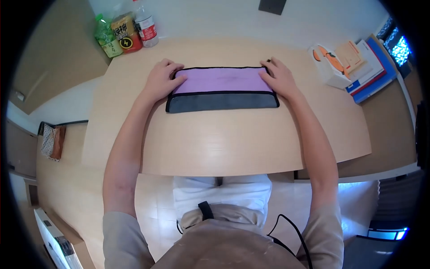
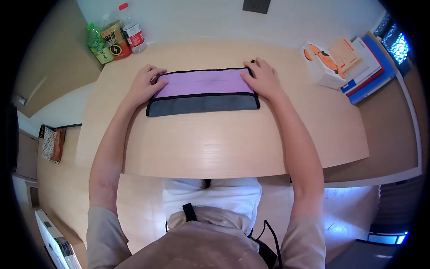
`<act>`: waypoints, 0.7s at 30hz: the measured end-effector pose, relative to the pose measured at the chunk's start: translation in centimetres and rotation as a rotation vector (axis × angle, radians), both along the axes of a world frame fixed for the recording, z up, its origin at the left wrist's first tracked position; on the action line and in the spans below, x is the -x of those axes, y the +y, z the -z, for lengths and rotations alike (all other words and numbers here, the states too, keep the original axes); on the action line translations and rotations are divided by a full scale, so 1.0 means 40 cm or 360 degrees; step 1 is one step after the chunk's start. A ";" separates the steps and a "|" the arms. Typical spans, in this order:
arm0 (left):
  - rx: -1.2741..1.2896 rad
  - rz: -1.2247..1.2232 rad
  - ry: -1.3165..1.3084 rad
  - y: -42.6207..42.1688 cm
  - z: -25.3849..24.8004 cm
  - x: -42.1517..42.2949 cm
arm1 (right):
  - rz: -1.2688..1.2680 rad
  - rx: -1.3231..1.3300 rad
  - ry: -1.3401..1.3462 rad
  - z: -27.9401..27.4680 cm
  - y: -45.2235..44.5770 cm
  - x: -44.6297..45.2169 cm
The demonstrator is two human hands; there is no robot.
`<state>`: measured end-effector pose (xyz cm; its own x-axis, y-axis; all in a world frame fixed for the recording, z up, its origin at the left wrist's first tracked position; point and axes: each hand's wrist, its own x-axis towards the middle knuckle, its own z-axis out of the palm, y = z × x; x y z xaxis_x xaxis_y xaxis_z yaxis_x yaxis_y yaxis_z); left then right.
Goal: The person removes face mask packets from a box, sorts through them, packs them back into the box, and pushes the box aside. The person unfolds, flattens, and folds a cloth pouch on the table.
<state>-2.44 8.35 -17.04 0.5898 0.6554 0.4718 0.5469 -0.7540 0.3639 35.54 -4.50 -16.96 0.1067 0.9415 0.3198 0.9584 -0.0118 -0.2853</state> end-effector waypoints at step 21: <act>0.0697 0.0294 -0.0244 -0.047 -0.044 0.018 | -0.0290 -0.0161 -0.0198 -0.070 -0.137 0.046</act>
